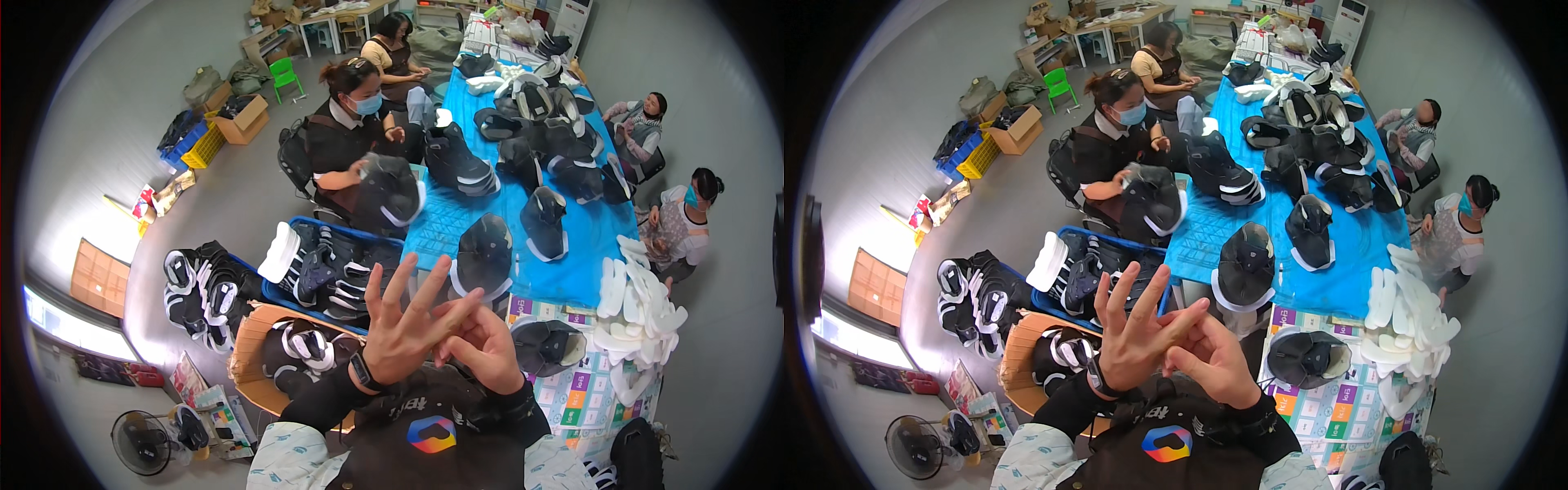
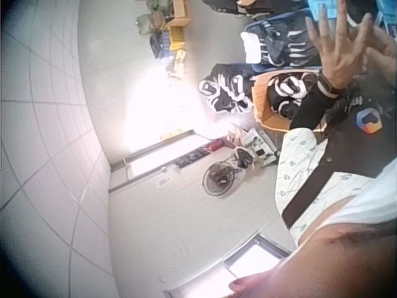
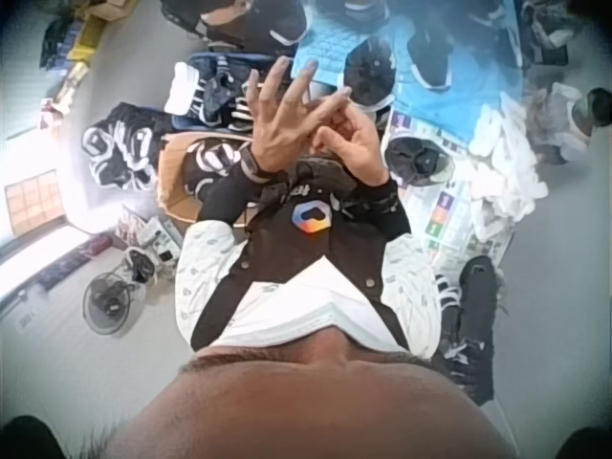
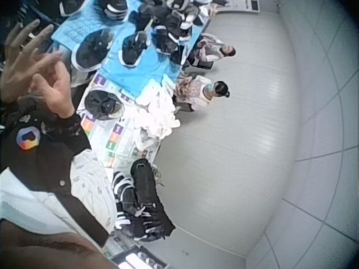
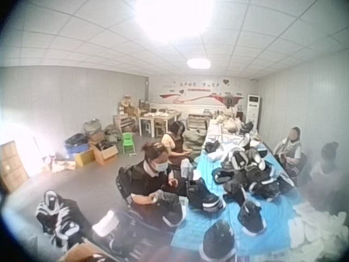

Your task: Use a pneumatic air gun to clean and finish manufactured shoes.

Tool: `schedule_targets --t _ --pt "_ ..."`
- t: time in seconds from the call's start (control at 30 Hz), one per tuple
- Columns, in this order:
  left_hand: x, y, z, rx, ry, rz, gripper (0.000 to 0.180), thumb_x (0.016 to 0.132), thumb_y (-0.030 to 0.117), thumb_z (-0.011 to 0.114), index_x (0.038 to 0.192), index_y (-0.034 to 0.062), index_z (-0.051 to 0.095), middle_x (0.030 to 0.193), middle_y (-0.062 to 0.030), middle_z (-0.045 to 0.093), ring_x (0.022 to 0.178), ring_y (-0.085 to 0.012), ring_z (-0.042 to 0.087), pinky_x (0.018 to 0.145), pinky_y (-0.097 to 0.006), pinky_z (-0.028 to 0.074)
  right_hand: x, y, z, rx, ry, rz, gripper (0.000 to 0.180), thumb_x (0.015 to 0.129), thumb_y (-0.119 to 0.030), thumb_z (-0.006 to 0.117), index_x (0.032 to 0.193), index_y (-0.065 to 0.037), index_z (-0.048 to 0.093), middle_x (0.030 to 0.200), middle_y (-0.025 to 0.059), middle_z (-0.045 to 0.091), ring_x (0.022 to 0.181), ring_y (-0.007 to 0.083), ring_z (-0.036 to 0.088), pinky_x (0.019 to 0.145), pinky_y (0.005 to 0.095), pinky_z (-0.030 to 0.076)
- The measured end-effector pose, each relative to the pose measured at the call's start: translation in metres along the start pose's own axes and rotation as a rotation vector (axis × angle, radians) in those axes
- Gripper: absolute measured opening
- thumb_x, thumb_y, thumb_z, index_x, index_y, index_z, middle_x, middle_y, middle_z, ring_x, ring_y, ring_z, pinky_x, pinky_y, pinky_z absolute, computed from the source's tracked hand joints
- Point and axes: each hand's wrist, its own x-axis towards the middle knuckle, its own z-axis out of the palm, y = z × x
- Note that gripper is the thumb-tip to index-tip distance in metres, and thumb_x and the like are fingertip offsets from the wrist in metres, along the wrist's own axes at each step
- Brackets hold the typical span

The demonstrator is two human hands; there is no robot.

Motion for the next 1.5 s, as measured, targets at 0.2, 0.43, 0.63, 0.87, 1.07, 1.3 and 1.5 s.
schedule_targets --t 0.2,0.43,0.63,0.87,1.07,1.3,1.5 --pt "0.000 0.002 0.009 -0.027 0.031 0.013 0.045 0.089 0.020 0.075 0.130 0.0389 0.072 0.157 -0.0078 0.049 0.149 -0.0351 0.037 0.120 -0.060 0.026 0.004 0.012 -0.011 0.025 0.045 0.015 0.029 0.108 -0.015 0.060 0.130 0.003 0.056 0.087 0.0054 0.064 0.071 0.0119 0.063 0.066 0.0267 0.052" --pt "0.008 0.004 0.002 -0.375 -0.082 -0.079 0.050 0.087 0.011 0.071 0.132 0.0315 0.073 0.158 -0.0136 0.048 0.148 -0.0388 0.039 0.119 -0.060 0.028 0.001 0.007 -0.022 -0.020 -0.062 -0.038 0.031 0.106 -0.010 0.059 0.134 0.003 0.055 0.101 0.0083 0.069 0.089 0.0142 0.068 0.078 0.0281 0.053" --pt "-0.035 -0.062 0.038 -0.184 -0.205 -0.199 0.050 0.085 -0.003 0.058 0.131 0.0099 0.072 0.148 -0.0205 0.054 0.135 -0.0388 0.051 0.115 -0.049 0.036 -0.052 0.059 -0.164 -0.803 0.524 0.114 0.028 0.094 -0.018 0.073 0.117 -0.002 0.072 0.105 0.0102 0.075 0.094 0.0211 0.072 0.082 0.0321 0.054" --pt "-0.182 -0.186 0.082 -0.427 -0.401 -0.562 0.049 0.092 -0.005 0.061 0.138 0.0083 0.063 0.137 -0.0198 0.061 0.125 -0.0353 0.061 0.107 -0.039 0.046 -0.185 0.129 -0.373 -1.728 1.321 0.338 0.040 0.088 -0.040 0.076 0.096 0.000 0.076 0.088 0.0197 0.073 0.085 0.0368 0.071 0.079 0.0515 0.055" --pt "-0.248 -0.183 0.089 -0.543 -0.483 -0.775 0.040 0.091 0.003 0.067 0.131 0.0026 0.066 0.130 -0.0180 0.068 0.123 -0.0324 0.063 0.105 -0.041 0.049 -0.149 0.155 -0.399 -1.735 0.900 0.581 0.036 0.085 -0.039 0.073 0.079 -0.004 0.077 0.086 0.0198 0.073 0.087 0.0405 0.071 0.079 0.0543 0.055" --pt "-0.266 -0.165 0.061 -0.434 -0.460 -0.813 0.036 0.094 0.008 0.068 0.130 0.0057 0.070 0.112 -0.0141 0.074 0.106 -0.0246 0.071 0.093 -0.034 0.054 -0.039 -0.013 -0.235 -1.680 0.698 -0.149 0.017 0.092 -0.019 0.070 0.090 -0.002 0.066 0.086 0.0188 0.064 0.093 0.0423 0.057 0.081 0.0510 0.046" --pt "-0.297 -0.154 0.052 -0.548 -0.427 -0.978 0.033 0.097 0.010 0.066 0.130 0.0034 0.070 0.115 -0.0161 0.075 0.105 -0.0226 0.074 0.091 -0.032 0.057 0.142 0.002 -0.166 -1.776 0.321 -0.488 0.011 0.087 -0.019 0.072 0.085 -0.009 0.068 0.081 0.0122 0.068 0.088 0.0353 0.060 0.074 0.0484 0.047"
